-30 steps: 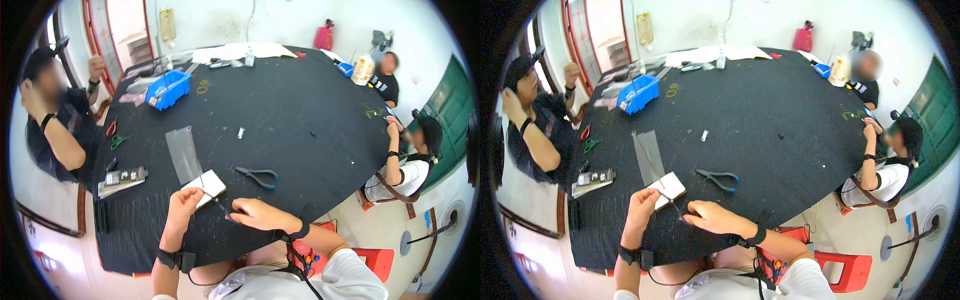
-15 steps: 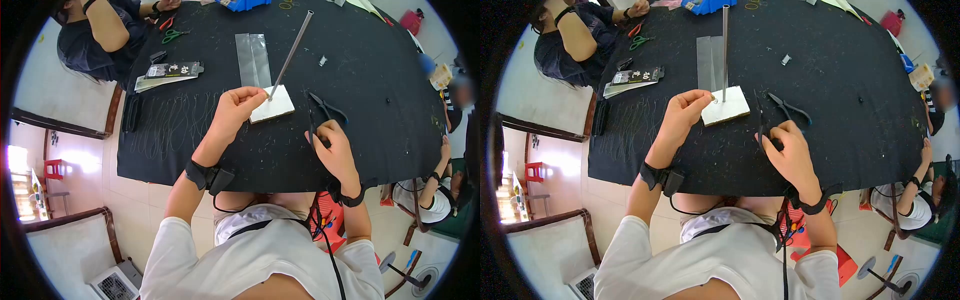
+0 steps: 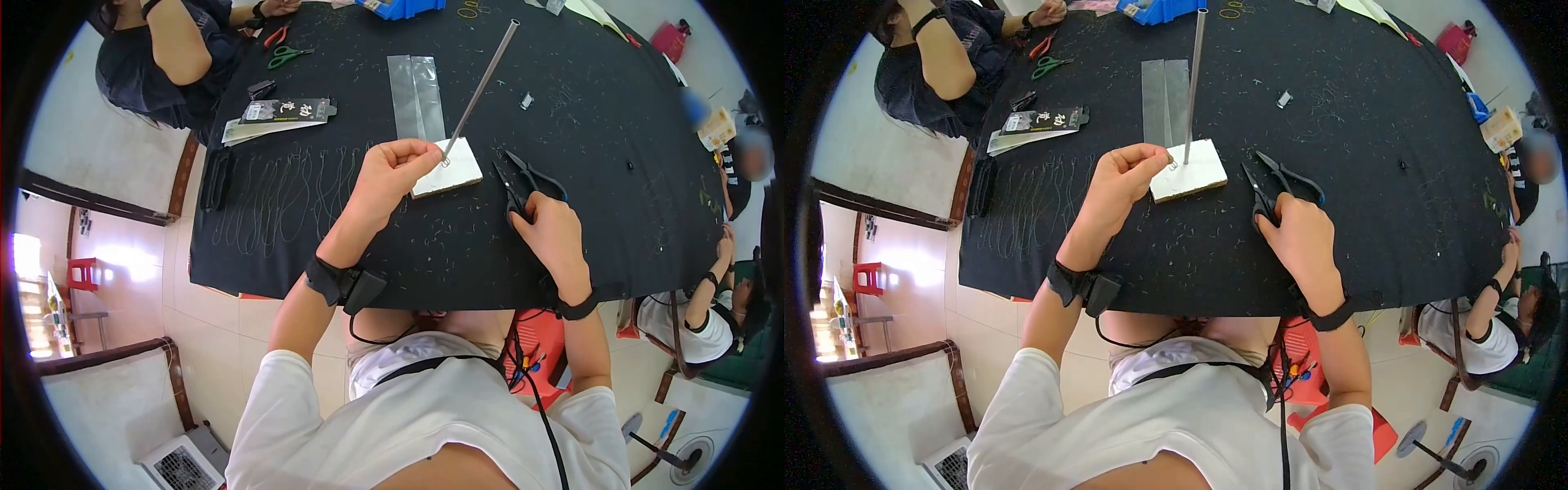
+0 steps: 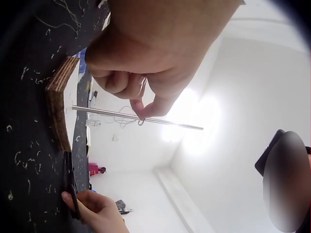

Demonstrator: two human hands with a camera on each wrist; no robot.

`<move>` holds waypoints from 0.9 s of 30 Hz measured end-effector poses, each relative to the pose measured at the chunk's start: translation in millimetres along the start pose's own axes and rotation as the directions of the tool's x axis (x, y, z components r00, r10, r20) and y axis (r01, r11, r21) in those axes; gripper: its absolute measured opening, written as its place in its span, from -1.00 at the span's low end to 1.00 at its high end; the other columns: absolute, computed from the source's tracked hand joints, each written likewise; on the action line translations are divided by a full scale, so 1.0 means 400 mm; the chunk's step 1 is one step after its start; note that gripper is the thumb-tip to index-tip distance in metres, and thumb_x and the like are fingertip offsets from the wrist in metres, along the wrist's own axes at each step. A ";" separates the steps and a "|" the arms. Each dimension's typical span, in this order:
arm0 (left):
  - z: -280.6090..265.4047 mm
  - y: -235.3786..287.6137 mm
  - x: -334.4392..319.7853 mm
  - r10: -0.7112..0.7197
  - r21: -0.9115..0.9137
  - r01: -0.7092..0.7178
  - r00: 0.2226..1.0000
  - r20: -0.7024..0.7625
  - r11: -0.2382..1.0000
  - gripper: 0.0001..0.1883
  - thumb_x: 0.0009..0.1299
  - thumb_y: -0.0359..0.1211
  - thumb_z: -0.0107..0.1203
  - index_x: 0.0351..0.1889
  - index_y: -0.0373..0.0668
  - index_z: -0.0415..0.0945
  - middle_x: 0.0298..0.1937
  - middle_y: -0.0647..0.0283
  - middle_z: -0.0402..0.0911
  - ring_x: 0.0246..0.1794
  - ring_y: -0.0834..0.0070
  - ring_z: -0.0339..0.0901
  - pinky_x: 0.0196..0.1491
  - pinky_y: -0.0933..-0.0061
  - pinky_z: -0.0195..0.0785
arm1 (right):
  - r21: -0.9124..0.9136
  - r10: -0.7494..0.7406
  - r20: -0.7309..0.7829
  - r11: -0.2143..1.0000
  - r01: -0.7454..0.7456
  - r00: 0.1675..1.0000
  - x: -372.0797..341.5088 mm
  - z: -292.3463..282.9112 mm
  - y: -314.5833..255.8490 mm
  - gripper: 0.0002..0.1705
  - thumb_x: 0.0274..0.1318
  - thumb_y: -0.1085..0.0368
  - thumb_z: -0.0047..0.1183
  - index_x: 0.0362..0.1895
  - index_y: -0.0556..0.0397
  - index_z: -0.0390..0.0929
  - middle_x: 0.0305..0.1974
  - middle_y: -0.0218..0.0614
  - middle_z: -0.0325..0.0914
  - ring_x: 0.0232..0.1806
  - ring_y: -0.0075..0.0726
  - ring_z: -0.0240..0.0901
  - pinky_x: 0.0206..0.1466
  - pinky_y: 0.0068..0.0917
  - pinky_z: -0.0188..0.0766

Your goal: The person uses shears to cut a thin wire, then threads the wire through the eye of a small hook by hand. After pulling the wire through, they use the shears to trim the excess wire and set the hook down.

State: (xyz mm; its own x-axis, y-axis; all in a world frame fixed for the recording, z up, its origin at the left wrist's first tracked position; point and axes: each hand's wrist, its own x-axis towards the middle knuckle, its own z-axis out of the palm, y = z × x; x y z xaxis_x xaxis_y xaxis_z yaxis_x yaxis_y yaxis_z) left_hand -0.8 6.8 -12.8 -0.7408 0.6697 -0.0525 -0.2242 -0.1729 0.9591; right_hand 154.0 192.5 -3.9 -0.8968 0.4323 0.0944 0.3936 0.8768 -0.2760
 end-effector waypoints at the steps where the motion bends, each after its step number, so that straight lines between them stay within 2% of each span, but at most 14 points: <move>1: 0.000 0.001 0.000 0.001 -0.001 -0.001 1.000 0.001 1.000 -0.83 0.29 -0.36 0.09 -0.27 -0.27 0.54 -0.61 0.57 0.34 -0.70 0.90 -0.02 -0.66 0.75 -0.28 | -0.009 -0.003 0.011 1.000 0.004 1.000 0.001 0.001 0.001 -0.69 -0.21 0.16 0.21 -0.64 0.12 0.42 -0.62 -0.13 0.46 -0.52 -0.04 0.45 -0.46 -0.28 0.34; 9: 0.001 -0.004 -0.001 0.008 0.054 -0.009 1.000 0.016 0.999 -0.83 0.28 -0.36 0.09 -0.28 -0.28 0.55 -0.56 0.52 0.43 -0.69 0.91 0.03 -0.66 0.77 -0.26 | 0.025 -0.001 0.099 1.000 -0.002 0.995 0.007 -0.013 -0.009 -0.76 -0.13 0.22 0.18 -0.57 0.12 0.46 -0.60 -0.13 0.48 -0.50 -0.06 0.47 -0.46 -0.29 0.36; 11: -0.001 -0.011 0.001 0.009 0.049 -0.011 1.000 0.028 0.999 -0.83 0.28 -0.36 0.10 -0.28 -0.28 0.55 -0.55 0.50 0.45 -0.69 0.91 0.04 -0.66 0.77 -0.25 | 0.224 -0.075 -0.063 0.971 0.087 0.995 0.009 -0.019 -0.038 -0.84 -0.09 0.31 0.15 -0.51 0.14 0.48 -0.60 -0.20 0.47 -0.57 -0.23 0.46 -0.50 -0.41 0.34; 12: -0.002 -0.013 0.001 0.011 0.046 -0.013 0.999 0.040 0.999 -0.83 0.28 -0.36 0.10 -0.27 -0.28 0.55 -0.53 0.49 0.47 -0.68 0.91 0.06 -0.66 0.78 -0.23 | 0.224 -0.075 -0.061 0.971 0.087 0.995 0.011 -0.026 -0.057 -0.84 -0.09 0.31 0.15 -0.51 0.14 0.48 -0.60 -0.20 0.47 -0.57 -0.23 0.46 -0.50 -0.41 0.34; 14: 0.002 -0.012 -0.002 0.005 0.057 -0.007 0.999 0.037 0.998 -0.82 0.27 -0.35 0.10 -0.27 -0.28 0.55 -0.52 0.48 0.48 -0.68 0.91 0.07 -0.65 0.78 -0.22 | 0.602 -0.153 -0.118 0.775 0.193 0.981 0.014 -0.041 -0.101 -0.91 -0.09 0.41 0.12 -0.46 0.16 0.49 -0.61 -0.30 0.44 -0.62 -0.45 0.37 -0.52 -0.56 0.28; 15: 0.005 -0.011 -0.002 0.002 0.069 -0.005 0.999 0.036 0.998 -0.82 0.27 -0.35 0.10 -0.27 -0.28 0.55 -0.50 0.46 0.49 -0.67 0.91 0.08 -0.65 0.78 -0.21 | 0.650 -0.158 -0.146 0.729 0.215 0.977 0.014 -0.041 -0.121 -0.93 -0.09 0.48 0.09 -0.43 0.17 0.49 -0.59 -0.36 0.41 -0.61 -0.58 0.30 -0.52 -0.66 0.23; 16: 0.006 -0.009 -0.003 0.001 0.071 -0.003 0.999 0.037 0.997 -0.82 0.27 -0.35 0.10 -0.27 -0.28 0.55 -0.50 0.46 0.49 -0.67 0.91 0.08 -0.65 0.78 -0.21 | 0.652 -0.156 -0.146 0.728 0.213 0.977 0.018 -0.035 -0.135 -0.93 -0.09 0.48 0.09 -0.43 0.17 0.49 -0.59 -0.36 0.41 -0.61 -0.58 0.30 -0.52 -0.66 0.23; 18: 0.006 -0.007 -0.005 0.000 0.039 -0.002 0.998 0.059 0.999 -0.82 0.26 -0.34 0.11 -0.28 -0.27 0.55 -0.49 0.46 0.50 -0.65 0.90 0.12 -0.63 0.79 -0.18 | 0.691 -0.195 -0.251 0.649 0.317 0.948 0.029 -0.024 -0.155 -0.91 -0.10 0.47 0.11 -0.42 0.16 0.49 -0.57 -0.37 0.42 -0.59 -0.56 0.31 -0.51 -0.65 0.23; 22: 0.008 -0.005 -0.008 0.003 0.034 -0.005 0.998 0.070 0.999 -0.83 0.26 -0.35 0.10 -0.28 -0.26 0.55 -0.49 0.47 0.50 -0.62 0.90 0.17 -0.61 0.80 -0.13 | 0.632 -0.189 -0.259 0.709 0.314 0.947 0.038 -0.011 -0.175 -0.88 -0.13 0.41 0.15 -0.43 0.13 0.50 -0.58 -0.37 0.42 -0.61 -0.53 0.30 -0.53 -0.63 0.22; 27: 0.009 -0.008 -0.010 0.012 0.041 -0.017 0.994 0.104 0.999 -0.83 0.25 -0.33 0.11 -0.31 -0.25 0.55 -0.48 0.45 0.50 -0.57 0.89 0.26 -0.58 0.82 -0.07 | 0.632 -0.168 -0.274 0.711 0.309 0.947 0.042 0.000 -0.181 -0.88 -0.14 0.39 0.16 -0.45 0.12 0.51 -0.59 -0.37 0.42 -0.61 -0.53 0.32 -0.54 -0.62 0.22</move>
State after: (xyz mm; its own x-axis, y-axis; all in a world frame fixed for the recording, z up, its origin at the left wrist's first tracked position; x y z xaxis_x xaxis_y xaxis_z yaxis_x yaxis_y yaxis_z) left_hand 5.1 7.5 -14.7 -0.6733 0.7392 -0.0113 -0.1858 -0.1543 0.9704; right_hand 110.4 136.2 17.5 -0.8599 0.3195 0.3980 -0.1253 0.6238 -0.7715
